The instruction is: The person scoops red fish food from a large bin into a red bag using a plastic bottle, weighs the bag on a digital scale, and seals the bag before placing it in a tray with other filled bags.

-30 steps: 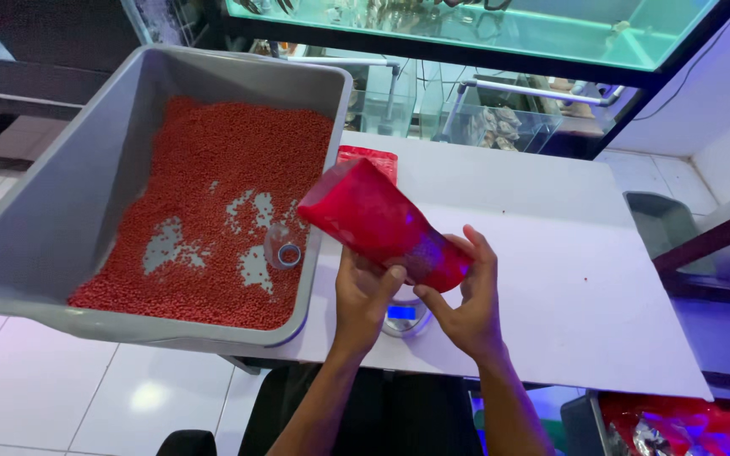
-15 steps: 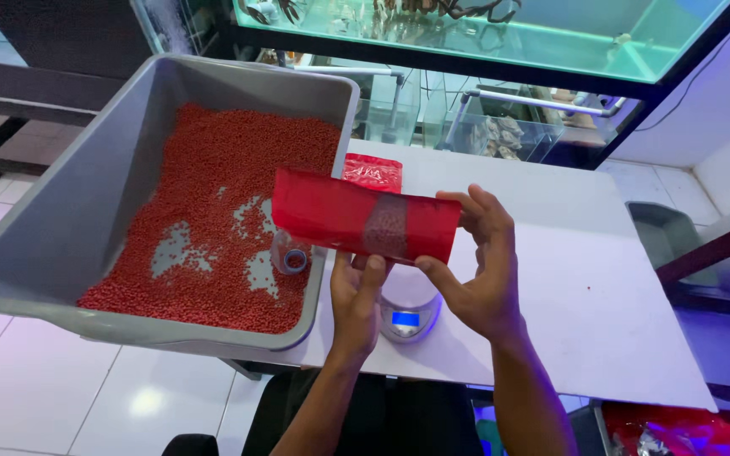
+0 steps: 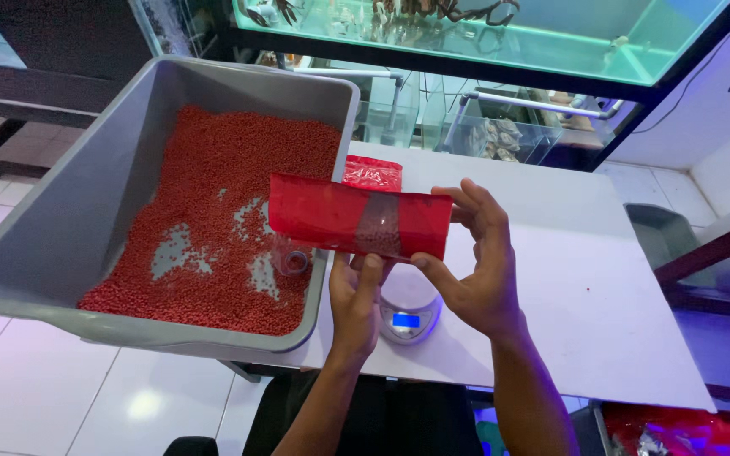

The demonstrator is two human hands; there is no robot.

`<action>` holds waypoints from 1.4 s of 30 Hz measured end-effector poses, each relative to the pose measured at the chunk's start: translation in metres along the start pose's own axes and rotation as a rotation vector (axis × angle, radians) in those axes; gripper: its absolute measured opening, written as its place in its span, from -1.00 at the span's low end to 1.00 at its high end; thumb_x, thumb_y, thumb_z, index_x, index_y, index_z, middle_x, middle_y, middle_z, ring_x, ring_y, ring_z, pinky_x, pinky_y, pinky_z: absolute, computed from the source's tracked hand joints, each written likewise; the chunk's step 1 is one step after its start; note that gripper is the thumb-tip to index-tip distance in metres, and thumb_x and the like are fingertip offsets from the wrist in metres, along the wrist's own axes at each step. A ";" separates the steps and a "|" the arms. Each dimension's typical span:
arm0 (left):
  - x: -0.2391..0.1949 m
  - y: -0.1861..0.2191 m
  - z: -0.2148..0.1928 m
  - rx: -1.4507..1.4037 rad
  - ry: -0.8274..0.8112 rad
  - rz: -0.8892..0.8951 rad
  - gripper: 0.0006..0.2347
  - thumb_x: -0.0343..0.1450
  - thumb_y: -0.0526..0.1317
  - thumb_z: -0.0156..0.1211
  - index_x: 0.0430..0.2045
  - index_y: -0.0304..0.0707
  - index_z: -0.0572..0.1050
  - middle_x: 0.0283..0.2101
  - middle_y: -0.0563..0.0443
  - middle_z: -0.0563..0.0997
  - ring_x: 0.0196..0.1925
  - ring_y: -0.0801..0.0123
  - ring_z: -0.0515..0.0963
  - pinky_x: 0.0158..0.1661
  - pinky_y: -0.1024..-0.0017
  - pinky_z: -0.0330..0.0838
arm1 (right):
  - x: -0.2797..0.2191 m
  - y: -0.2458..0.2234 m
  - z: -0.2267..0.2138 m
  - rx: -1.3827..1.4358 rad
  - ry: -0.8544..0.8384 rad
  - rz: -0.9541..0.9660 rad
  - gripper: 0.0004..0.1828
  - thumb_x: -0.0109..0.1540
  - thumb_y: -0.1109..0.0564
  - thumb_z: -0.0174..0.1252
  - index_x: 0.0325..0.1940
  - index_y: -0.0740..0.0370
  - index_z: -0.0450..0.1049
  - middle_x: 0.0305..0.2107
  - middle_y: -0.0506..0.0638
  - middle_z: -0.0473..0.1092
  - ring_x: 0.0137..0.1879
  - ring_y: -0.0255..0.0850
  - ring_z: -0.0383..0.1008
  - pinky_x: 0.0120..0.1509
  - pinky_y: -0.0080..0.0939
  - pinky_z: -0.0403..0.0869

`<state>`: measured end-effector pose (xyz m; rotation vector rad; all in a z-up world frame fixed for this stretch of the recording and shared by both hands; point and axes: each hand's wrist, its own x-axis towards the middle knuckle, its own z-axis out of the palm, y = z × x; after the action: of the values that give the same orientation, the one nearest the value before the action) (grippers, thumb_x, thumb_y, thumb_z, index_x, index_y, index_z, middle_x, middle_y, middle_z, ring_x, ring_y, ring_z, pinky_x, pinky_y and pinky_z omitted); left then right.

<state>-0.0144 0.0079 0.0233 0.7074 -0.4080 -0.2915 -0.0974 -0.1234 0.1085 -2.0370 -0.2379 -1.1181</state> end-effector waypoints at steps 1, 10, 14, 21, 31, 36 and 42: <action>-0.001 0.005 0.002 0.000 0.000 0.000 -0.38 0.60 -0.11 0.27 0.55 -0.38 0.18 0.31 -0.41 0.58 0.41 -0.09 0.64 0.50 -0.11 0.47 | -0.002 0.001 0.000 0.000 0.000 0.000 0.11 0.27 0.08 0.56 0.72 0.38 0.03 0.39 0.43 0.43 0.39 0.39 0.58 0.54 0.45 0.47; -0.005 0.004 0.002 -0.004 0.024 -0.034 -0.34 0.61 -0.03 0.24 0.61 -0.29 0.15 0.42 -0.36 0.52 0.48 -0.07 0.59 0.52 -0.07 0.43 | -0.025 0.012 0.001 0.001 0.026 0.092 0.11 0.25 0.16 0.57 0.73 0.37 0.04 0.38 0.45 0.42 0.44 0.49 0.53 0.57 0.51 0.46; -0.006 0.006 0.006 -0.007 0.033 -0.043 -0.31 0.62 0.02 0.18 0.64 -0.30 0.09 0.45 -0.37 0.47 0.53 -0.10 0.54 0.53 -0.09 0.39 | -0.041 0.018 0.006 0.013 0.032 0.208 0.07 0.26 0.20 0.54 0.73 0.35 0.07 0.40 0.43 0.41 0.46 0.49 0.50 0.60 0.54 0.42; 0.004 -0.009 -0.011 0.073 -0.015 -0.034 -0.27 0.63 -0.13 0.16 0.74 -0.23 -0.06 0.60 -0.39 0.33 0.63 -0.22 0.39 0.60 -0.19 0.18 | -0.076 0.033 0.013 -0.010 -0.019 0.469 0.15 0.21 0.13 0.61 0.76 0.32 0.11 0.36 0.47 0.42 0.53 0.49 0.45 0.71 0.53 0.29; 0.002 -0.007 -0.001 0.282 -0.192 -0.084 -0.25 0.64 -0.16 0.09 0.77 -0.17 -0.15 0.69 -0.39 0.23 0.74 -0.20 0.18 0.65 -0.23 -0.09 | -0.082 0.037 0.013 -0.112 -0.117 0.623 0.14 0.20 0.12 0.62 0.74 0.31 0.14 0.38 0.52 0.43 0.60 0.50 0.37 0.75 0.54 0.24; -0.001 0.000 0.015 0.508 -0.286 -0.111 -0.31 0.66 -0.17 0.01 0.75 -0.33 -0.08 0.69 -0.49 0.21 0.76 -0.28 0.13 0.66 -0.24 -0.13 | -0.094 0.065 0.008 -0.178 -0.170 0.681 0.07 0.18 0.11 0.64 0.68 0.23 0.24 0.38 0.34 0.50 0.64 0.35 0.36 0.75 0.49 0.26; 0.000 -0.010 0.007 0.504 -0.308 -0.120 -0.36 0.65 -0.19 0.02 0.72 -0.30 0.03 0.65 -0.41 0.32 0.73 -0.22 0.22 0.64 -0.24 -0.02 | -0.094 0.063 0.005 -0.183 -0.209 0.670 -0.07 0.24 0.11 0.57 0.62 0.30 0.29 0.37 0.40 0.50 0.64 0.42 0.34 0.73 0.55 0.27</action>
<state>-0.0188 -0.0030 0.0211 1.1891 -0.7481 -0.4196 -0.1191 -0.1442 -0.0001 -2.1487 0.4359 -0.5229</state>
